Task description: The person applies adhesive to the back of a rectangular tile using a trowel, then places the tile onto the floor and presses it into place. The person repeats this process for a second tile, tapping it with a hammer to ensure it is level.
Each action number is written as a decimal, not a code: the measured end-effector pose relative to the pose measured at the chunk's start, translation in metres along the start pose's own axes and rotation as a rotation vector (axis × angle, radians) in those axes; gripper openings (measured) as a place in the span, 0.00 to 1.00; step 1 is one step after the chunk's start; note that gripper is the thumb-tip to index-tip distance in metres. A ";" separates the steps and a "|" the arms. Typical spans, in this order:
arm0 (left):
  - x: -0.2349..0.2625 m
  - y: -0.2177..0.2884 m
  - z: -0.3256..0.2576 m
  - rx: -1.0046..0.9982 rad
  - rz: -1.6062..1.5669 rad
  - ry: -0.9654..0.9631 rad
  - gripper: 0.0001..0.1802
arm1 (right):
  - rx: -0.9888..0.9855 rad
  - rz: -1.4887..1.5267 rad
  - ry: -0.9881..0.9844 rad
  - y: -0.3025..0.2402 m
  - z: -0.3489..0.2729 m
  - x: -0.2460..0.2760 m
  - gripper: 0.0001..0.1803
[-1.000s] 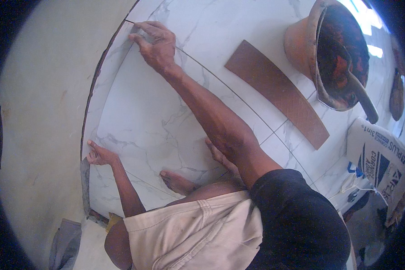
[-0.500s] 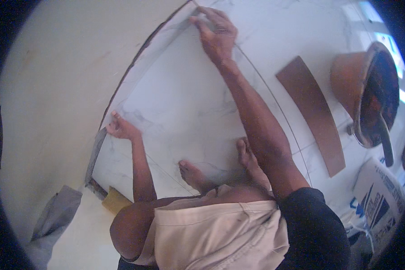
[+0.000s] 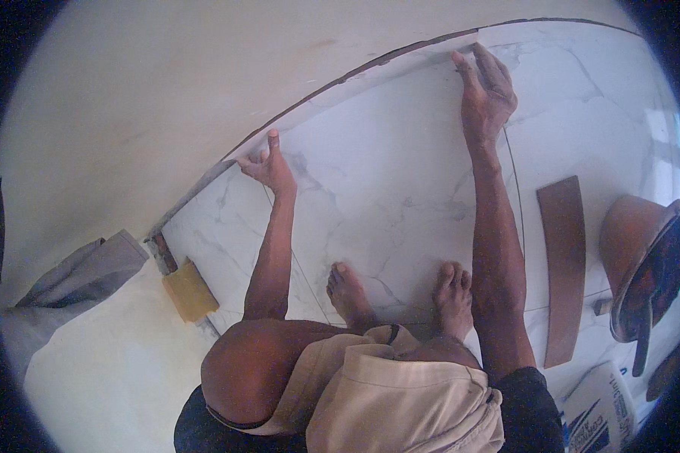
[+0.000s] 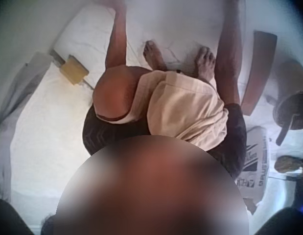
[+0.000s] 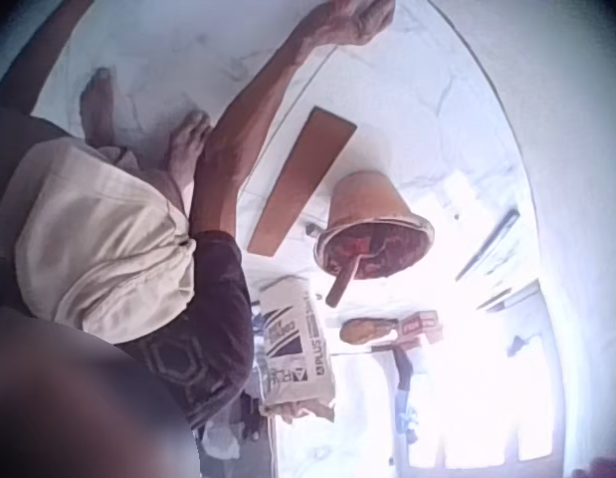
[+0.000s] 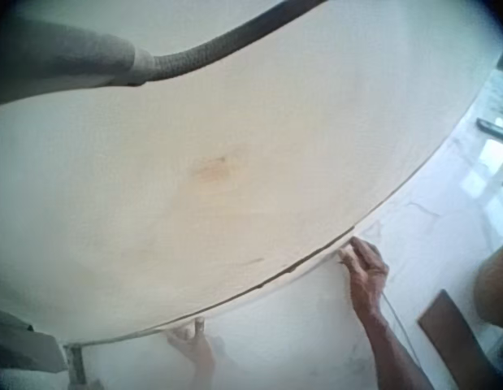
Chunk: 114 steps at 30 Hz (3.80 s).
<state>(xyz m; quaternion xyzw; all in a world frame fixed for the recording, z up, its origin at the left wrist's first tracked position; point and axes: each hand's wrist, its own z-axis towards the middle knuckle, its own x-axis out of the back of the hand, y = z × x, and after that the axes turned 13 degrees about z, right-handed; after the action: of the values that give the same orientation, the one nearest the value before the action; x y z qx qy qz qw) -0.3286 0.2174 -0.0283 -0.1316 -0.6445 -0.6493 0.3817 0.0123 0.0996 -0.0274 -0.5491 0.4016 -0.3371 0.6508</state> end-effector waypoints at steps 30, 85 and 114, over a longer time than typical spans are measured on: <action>-0.001 0.020 -0.006 0.143 0.139 -0.012 0.82 | 0.069 0.125 0.066 0.007 0.003 0.002 0.32; -0.011 -0.007 0.007 0.039 0.200 0.141 0.80 | -0.005 -0.231 -0.141 0.000 0.015 0.014 0.30; -0.011 -0.017 0.012 0.001 0.312 0.156 0.81 | 0.236 -0.265 0.079 0.017 0.010 -0.010 0.36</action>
<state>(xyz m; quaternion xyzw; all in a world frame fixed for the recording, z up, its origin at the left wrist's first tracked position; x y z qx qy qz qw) -0.3362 0.2305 -0.0463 -0.1789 -0.5851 -0.5900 0.5268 0.0165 0.1158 -0.0422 -0.5034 0.3088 -0.4861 0.6442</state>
